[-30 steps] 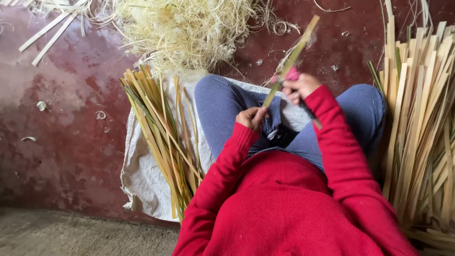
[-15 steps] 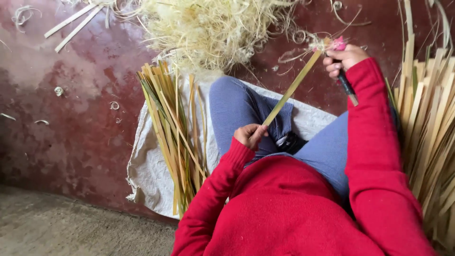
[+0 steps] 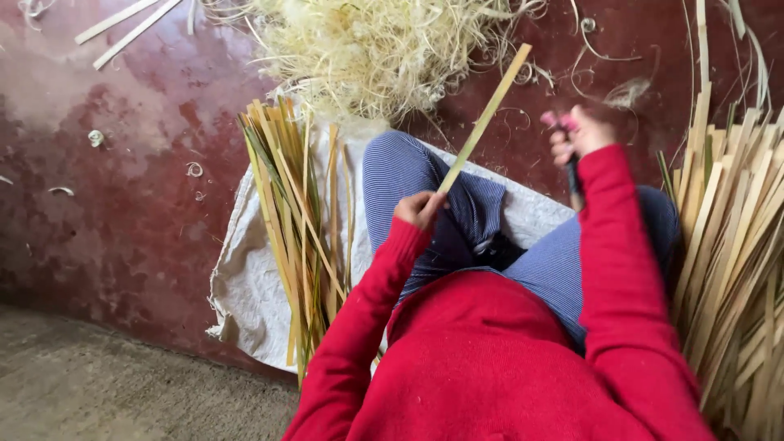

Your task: Shaving thin strips from bamboo stalks using a hand knife to prepare material for weaving.

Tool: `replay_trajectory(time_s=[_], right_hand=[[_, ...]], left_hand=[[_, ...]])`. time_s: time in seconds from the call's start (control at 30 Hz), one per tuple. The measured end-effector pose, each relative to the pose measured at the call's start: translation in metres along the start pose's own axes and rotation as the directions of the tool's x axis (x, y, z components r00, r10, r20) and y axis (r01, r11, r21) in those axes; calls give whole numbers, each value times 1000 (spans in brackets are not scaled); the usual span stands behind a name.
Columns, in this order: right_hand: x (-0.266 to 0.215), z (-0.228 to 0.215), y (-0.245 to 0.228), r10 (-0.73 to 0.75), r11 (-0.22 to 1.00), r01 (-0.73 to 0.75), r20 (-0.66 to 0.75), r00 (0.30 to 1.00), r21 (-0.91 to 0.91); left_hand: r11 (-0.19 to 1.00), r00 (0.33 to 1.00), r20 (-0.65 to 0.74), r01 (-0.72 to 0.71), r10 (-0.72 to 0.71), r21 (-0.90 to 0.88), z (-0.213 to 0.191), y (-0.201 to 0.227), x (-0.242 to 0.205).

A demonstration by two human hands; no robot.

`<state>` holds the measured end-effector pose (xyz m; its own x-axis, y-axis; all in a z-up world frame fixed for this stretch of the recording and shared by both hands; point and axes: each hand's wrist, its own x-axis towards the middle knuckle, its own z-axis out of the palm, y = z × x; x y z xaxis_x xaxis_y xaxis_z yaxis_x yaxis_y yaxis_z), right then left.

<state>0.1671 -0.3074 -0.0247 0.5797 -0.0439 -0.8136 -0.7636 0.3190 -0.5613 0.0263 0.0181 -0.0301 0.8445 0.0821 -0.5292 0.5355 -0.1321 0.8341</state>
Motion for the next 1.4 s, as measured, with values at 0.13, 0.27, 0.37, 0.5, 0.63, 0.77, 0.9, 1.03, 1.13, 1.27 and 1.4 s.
replay_trajectory(time_s=[0.13,0.27,0.37,0.5,0.63,0.77,0.9,1.03,1.13,1.27,1.4], right_hand=[[19,-14,86,19,1000,-19,44,999,-14],[142,-131,233,141,967,-137,-5,990,215],[89,-77,168,22,974,1,-98,995,228],[91,-73,176,47,977,-17,-137,989,213],[105,-76,192,112,982,-81,-177,978,173],[88,-64,182,104,985,-76,-182,978,157],[101,-70,187,109,982,-77,-184,977,170],[114,-79,195,105,983,-75,-179,978,169],[106,-72,189,112,982,-81,-177,978,169],[113,-75,193,110,981,-79,-175,978,175],[123,-83,200,90,982,-58,-178,980,180]], left_hand=[[972,1000,11,-12,10,234,11,-11,54],[972,999,24,20,-27,234,13,1,45],[984,998,56,-20,10,175,7,6,37],[978,998,62,-35,23,207,6,4,42],[983,997,72,-38,26,177,7,8,37],[990,997,77,-41,31,132,10,4,42],[991,996,85,-45,34,129,10,8,38],[991,995,82,-67,57,120,12,4,42],[991,995,79,-72,63,115,12,5,41],[992,996,67,-66,59,106,12,7,38],[992,997,67,-57,50,110,13,2,42]])
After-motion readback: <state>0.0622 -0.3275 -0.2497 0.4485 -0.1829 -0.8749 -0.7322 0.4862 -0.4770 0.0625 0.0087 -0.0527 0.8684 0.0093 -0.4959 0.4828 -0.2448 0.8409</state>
